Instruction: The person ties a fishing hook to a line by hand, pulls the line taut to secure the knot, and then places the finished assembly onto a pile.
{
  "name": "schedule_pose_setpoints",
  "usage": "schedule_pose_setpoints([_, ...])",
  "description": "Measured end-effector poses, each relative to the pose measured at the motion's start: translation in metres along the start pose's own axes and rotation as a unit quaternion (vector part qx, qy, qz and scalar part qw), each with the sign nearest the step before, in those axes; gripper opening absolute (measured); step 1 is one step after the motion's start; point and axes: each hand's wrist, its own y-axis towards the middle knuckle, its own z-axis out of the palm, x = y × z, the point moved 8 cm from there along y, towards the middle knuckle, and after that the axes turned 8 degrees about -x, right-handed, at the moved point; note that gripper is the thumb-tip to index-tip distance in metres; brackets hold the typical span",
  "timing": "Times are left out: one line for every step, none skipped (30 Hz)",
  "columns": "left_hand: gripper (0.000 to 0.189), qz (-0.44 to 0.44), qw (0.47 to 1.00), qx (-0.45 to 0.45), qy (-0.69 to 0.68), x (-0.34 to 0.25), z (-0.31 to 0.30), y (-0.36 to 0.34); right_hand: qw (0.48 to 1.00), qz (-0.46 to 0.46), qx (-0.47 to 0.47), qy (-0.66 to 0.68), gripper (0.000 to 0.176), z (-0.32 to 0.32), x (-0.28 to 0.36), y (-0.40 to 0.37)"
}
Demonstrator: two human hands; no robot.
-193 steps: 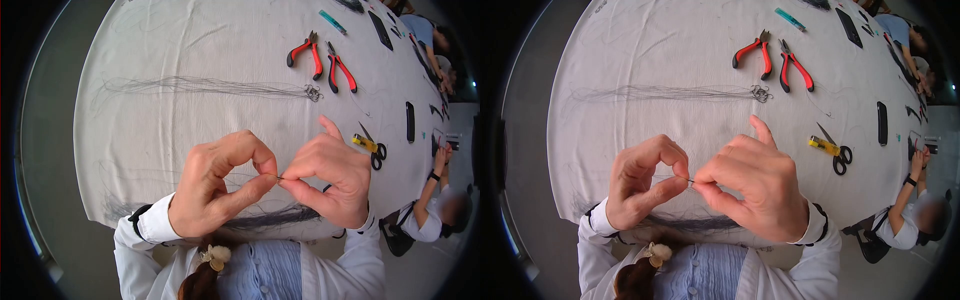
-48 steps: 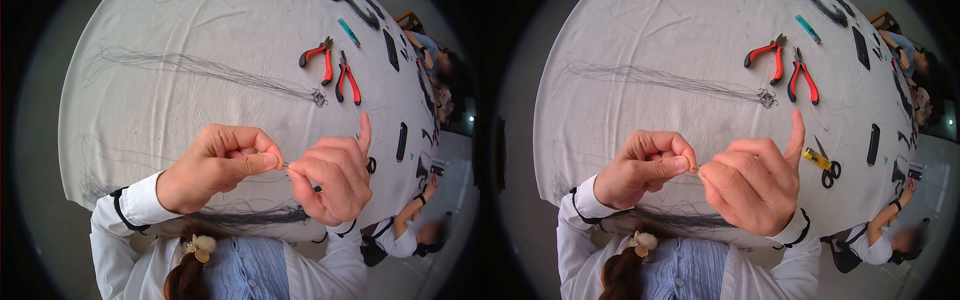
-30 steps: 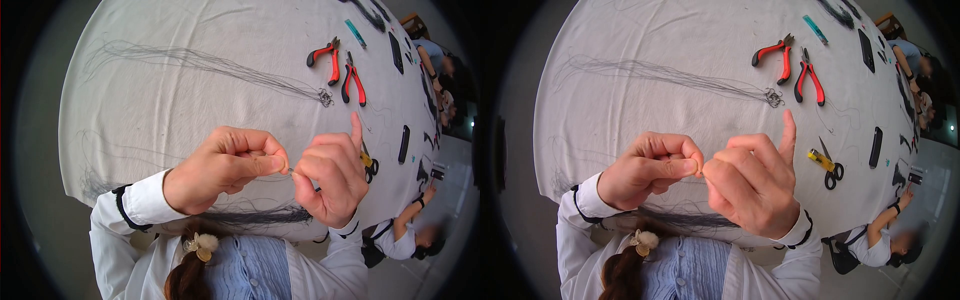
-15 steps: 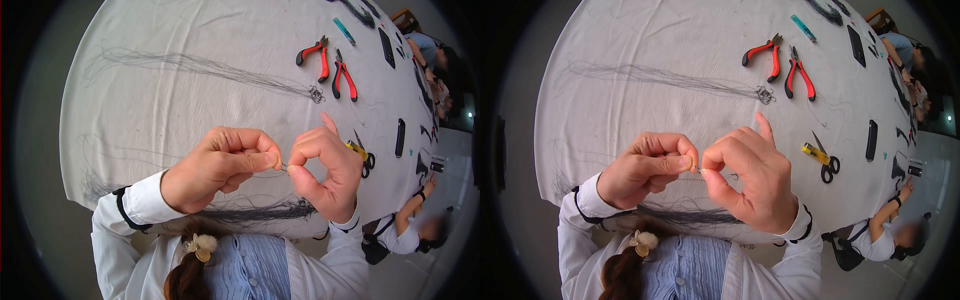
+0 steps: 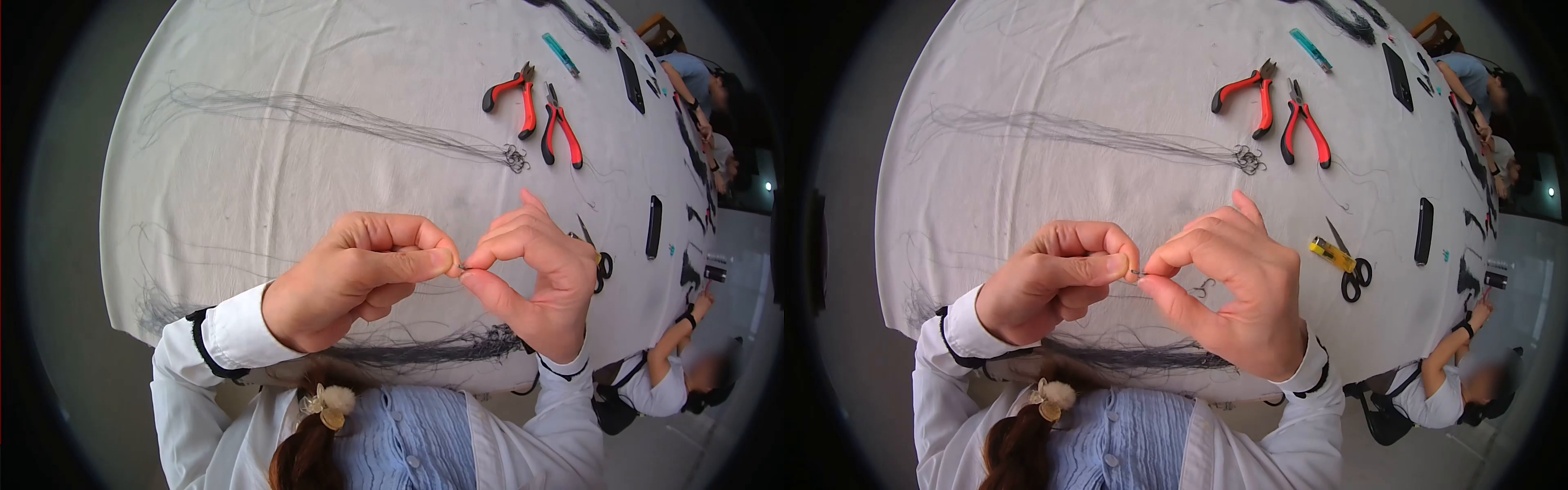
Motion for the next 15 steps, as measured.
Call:
schedule_pose_setpoints([0.012,0.001,1.0,-0.003,-0.001,0.0,0.0,0.001,1.0,0.022,0.0,0.006,0.013,0.001,-0.003,0.0])
schedule_pose_setpoints([0.012,0.001,1.0,-0.005,-0.002,0.0,0.0,0.001,0.999,0.044,0.0,0.013,0.014,0.002,-0.006,-0.001])
schedule_pose_setpoints([0.012,0.0,1.0,-0.006,-0.004,0.001,0.001,0.001,0.999,0.046,0.002,0.013,0.014,0.002,-0.006,-0.001])
schedule_pose_setpoints([0.011,-0.005,1.0,-0.013,-0.006,0.0,0.002,0.0,0.999,0.042,0.004,0.015,0.014,0.002,-0.006,-0.001])
schedule_pose_setpoints([0.011,-0.009,1.0,-0.019,-0.006,0.0,0.002,0.0,0.999,0.038,0.005,0.016,0.014,0.001,-0.005,-0.001])
schedule_pose_setpoints([0.011,-0.009,1.0,-0.017,-0.004,0.001,0.003,0.0,0.999,0.039,0.002,0.015,0.014,0.0,-0.005,-0.001])
schedule_pose_setpoints([0.014,-0.006,1.0,-0.004,0.004,0.001,0.005,0.0,0.999,0.04,0.002,0.02,0.013,-0.001,-0.005,-0.002])
schedule_pose_setpoints([0.018,-0.002,1.0,0.01,0.013,0.002,0.007,0.0,0.999,0.041,0.001,0.026,0.013,-0.001,-0.005,-0.002])
schedule_pose_setpoints([0.018,-0.002,1.0,0.011,0.015,0.001,0.007,-0.001,0.999,0.041,-0.001,0.025,0.013,-0.002,-0.005,-0.003])
schedule_pose_setpoints([0.022,-0.014,1.0,0.018,0.021,0.001,0.007,-0.001,0.999,0.044,-0.006,0.031,0.012,-0.003,-0.005,-0.003])
schedule_pose_setpoints([0.027,-0.026,0.999,0.025,0.027,0.002,0.008,-0.001,0.998,0.047,-0.011,0.037,0.012,-0.005,-0.006,-0.003])
schedule_pose_setpoints([0.027,-0.026,0.999,0.025,0.029,0.002,0.007,-0.001,0.998,0.047,-0.013,0.037,0.012,-0.006,-0.006,-0.002])
schedule_pose_setpoints([0.03,-0.01,0.999,0.024,0.028,0.0,0.005,-0.001,0.998,0.048,-0.01,0.032,0.012,-0.007,-0.006,-0.002])
schedule_pose_setpoints([0.034,0.004,0.999,0.023,0.028,-0.002,0.004,0.0,0.998,0.05,-0.008,0.029,0.012,-0.007,-0.006,-0.002])
schedule_pose_setpoints([0.034,0.002,0.999,0.024,0.031,-0.002,0.004,0.0,0.998,0.051,-0.011,0.029,0.012,-0.008,-0.007,-0.002])
